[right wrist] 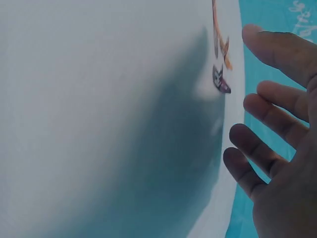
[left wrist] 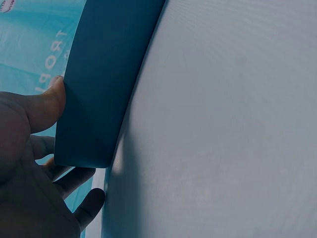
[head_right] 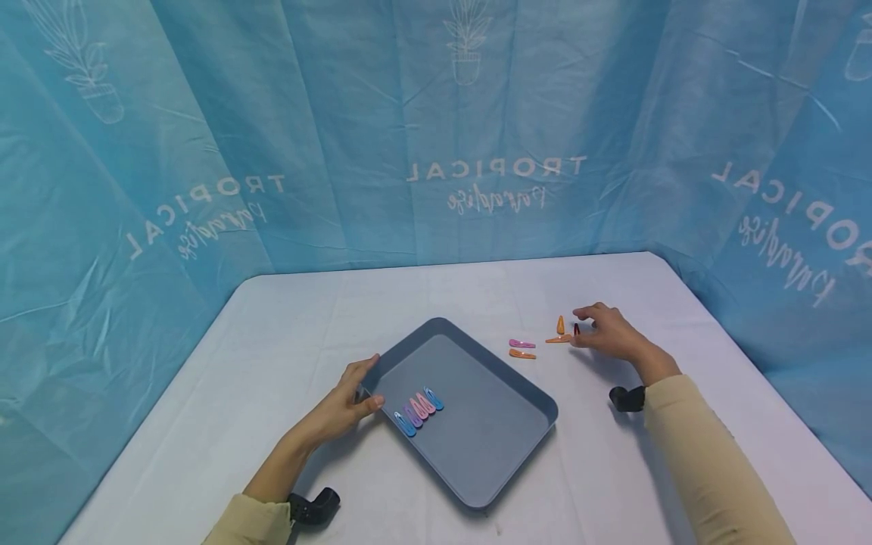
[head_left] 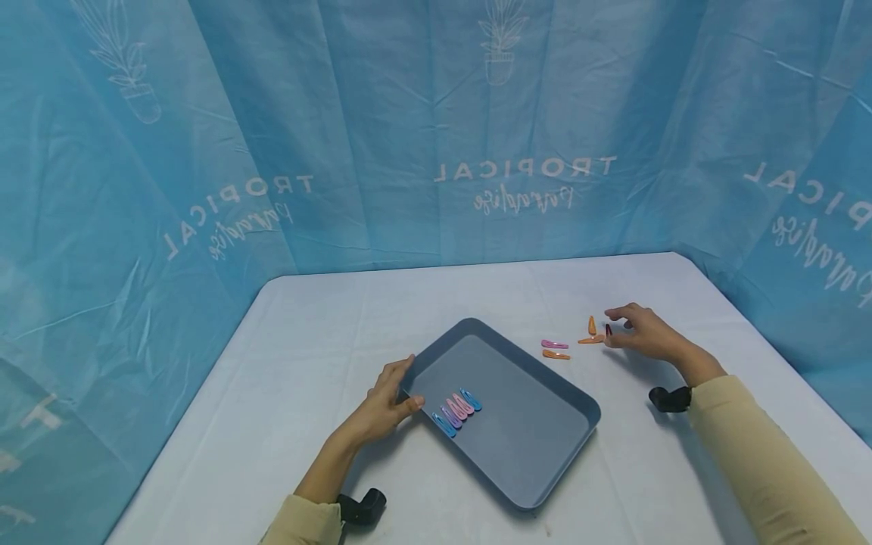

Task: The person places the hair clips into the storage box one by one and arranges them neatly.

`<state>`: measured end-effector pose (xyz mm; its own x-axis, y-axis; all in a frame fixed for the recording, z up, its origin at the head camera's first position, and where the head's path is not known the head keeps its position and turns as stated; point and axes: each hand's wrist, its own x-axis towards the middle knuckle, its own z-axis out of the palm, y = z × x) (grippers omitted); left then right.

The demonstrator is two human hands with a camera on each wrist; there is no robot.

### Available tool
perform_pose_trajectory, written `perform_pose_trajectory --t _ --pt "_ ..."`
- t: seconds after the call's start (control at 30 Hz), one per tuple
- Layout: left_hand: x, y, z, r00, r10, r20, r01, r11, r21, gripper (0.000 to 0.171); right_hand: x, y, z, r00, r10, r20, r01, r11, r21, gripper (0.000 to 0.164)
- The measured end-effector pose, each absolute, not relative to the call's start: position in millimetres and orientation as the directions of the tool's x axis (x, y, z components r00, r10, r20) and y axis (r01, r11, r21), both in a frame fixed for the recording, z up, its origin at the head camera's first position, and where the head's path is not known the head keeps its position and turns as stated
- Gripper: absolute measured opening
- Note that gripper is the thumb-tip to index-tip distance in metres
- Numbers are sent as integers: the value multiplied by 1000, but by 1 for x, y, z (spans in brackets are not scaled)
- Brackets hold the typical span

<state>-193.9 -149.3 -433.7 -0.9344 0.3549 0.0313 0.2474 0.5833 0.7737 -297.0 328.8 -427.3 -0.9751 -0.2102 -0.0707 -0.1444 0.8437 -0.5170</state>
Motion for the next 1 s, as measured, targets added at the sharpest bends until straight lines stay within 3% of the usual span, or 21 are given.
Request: perform_pose_trajectory --t 0.3,1.0 --pt "-194 -149 -435 -938 346 30 243 592 768 73 -301 334 -431 -973 -182 -143 -86 858 -506 66" --pt "-194 -148 -433 -943 333 22 228 594 771 72 -306 337 -439 -974 -178 -139 -95 882 -461 65"
